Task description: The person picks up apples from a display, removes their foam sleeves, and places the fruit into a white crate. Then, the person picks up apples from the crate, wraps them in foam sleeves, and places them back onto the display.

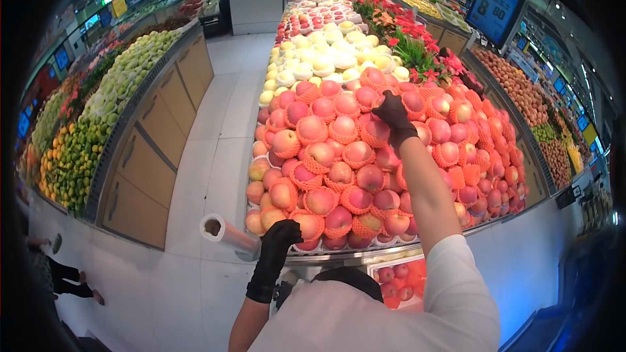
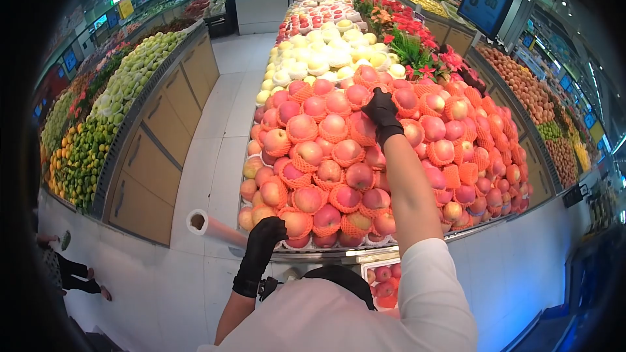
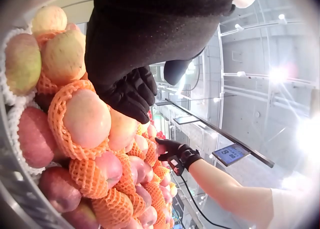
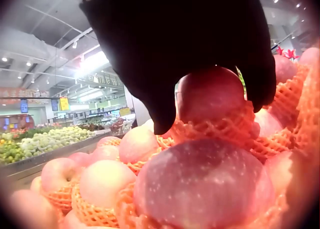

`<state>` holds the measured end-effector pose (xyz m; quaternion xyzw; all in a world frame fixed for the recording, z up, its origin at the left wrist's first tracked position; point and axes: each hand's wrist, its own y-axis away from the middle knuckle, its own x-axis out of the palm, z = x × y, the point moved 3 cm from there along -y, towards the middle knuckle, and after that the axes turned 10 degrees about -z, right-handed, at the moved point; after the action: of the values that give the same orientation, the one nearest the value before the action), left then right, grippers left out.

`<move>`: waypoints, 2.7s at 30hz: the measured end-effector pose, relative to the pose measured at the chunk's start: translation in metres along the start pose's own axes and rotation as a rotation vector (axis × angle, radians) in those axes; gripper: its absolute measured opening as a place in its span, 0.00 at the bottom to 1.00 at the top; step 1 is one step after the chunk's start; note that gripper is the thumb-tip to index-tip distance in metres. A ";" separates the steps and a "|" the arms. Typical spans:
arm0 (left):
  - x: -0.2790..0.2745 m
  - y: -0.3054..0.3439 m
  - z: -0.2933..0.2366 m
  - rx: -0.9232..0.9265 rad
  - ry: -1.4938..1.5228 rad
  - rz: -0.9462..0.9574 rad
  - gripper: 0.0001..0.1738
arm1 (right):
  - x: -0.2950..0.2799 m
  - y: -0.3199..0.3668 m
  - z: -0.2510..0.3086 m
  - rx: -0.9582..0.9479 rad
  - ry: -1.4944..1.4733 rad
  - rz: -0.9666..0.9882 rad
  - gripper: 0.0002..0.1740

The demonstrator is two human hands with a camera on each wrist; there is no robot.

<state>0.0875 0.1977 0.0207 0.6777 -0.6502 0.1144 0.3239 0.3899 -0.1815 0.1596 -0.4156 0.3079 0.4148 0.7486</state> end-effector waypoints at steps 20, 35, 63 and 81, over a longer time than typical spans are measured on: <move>0.020 -0.017 -0.004 0.019 -0.114 0.146 0.16 | -0.068 0.112 0.013 0.026 -0.797 -0.246 0.37; 0.088 -0.042 0.016 -0.080 -0.224 0.367 0.27 | -0.014 0.311 0.035 0.256 -0.941 0.148 0.35; 0.028 -0.035 0.003 -0.162 -0.219 0.313 0.25 | -0.003 0.363 0.094 0.066 -0.769 0.160 0.54; 0.034 -0.038 -0.009 -0.162 -0.177 0.394 0.32 | -0.011 0.366 0.101 0.134 -0.832 -0.015 0.53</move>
<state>0.1305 0.1736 0.0357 0.5168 -0.8030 0.0631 0.2901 0.0756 0.0165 0.0816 -0.1650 0.0027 0.5209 0.8375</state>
